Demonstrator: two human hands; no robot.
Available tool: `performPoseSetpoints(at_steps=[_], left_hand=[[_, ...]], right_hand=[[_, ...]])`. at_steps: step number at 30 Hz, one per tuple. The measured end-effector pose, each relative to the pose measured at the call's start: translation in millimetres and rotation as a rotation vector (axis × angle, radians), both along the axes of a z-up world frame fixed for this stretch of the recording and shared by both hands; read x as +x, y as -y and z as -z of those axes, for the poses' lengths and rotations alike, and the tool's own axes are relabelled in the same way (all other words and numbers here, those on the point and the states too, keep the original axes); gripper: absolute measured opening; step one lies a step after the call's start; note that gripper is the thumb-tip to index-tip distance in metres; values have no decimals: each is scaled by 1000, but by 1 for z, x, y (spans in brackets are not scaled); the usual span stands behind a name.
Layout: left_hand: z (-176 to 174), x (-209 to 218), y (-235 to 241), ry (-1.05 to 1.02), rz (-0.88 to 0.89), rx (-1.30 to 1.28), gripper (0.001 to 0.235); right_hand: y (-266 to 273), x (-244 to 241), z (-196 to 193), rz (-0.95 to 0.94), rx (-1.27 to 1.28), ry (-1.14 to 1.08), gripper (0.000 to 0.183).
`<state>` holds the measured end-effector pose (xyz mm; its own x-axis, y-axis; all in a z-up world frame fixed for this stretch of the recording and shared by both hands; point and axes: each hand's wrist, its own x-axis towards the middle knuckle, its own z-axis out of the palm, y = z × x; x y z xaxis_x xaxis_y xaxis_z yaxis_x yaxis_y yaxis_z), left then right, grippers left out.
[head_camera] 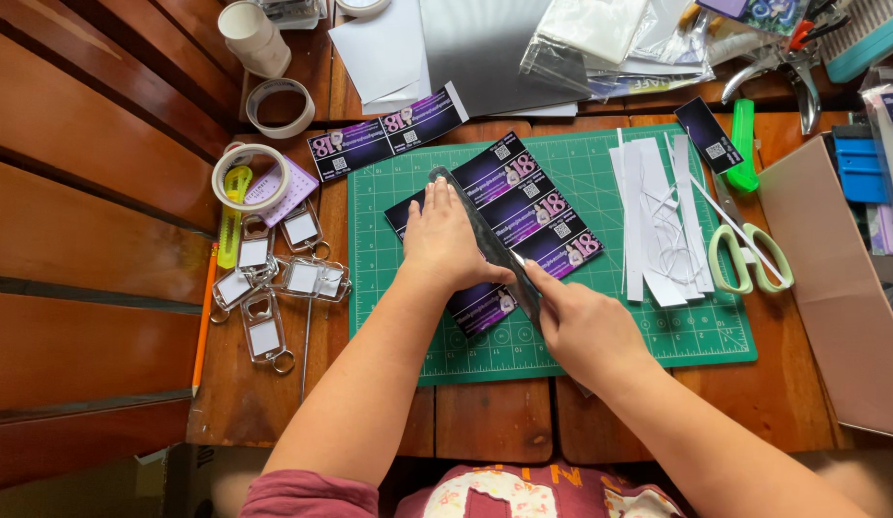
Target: The person uses a metal ruler and a utility knife to cut a printed sheet of paper into smaller rectangular pieces on a green cutting mat. The person repeatedly aligns the ruler and slices along its edge to separate individual sections from the sheet.
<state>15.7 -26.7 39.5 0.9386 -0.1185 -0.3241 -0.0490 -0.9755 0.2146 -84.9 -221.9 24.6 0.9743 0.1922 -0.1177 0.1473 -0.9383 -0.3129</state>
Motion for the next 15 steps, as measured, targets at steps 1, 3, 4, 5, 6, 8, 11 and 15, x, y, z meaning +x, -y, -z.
performPoseSetpoints(at_steps=[1, 3, 4, 5, 6, 8, 11, 15], left_hand=[[1, 0, 0, -2, 0, -1, 159], [2, 0, 0, -15, 2, 8, 159], [3, 0, 0, -16, 2, 8, 159], [4, 0, 0, -8, 1, 10, 160], [5, 1, 0, 2, 0, 12, 161], [6, 6, 2, -66, -3, 60, 163], [5, 8, 3, -138, -9, 108, 166], [8, 8, 2, -133, -9, 103, 166]], right_hand=[[4, -6, 0, 0, -1, -2, 59], [10, -17, 0, 14, -18, 7, 59], [13, -22, -1, 14, -18, 6, 59], [15, -26, -3, 23, -22, -7, 59], [17, -31, -5, 33, -24, -19, 59], [24, -36, 0, 41, -38, -81, 59], [31, -46, 7, 51, -44, -95, 59], [38, -58, 8, 64, -43, -85, 59]])
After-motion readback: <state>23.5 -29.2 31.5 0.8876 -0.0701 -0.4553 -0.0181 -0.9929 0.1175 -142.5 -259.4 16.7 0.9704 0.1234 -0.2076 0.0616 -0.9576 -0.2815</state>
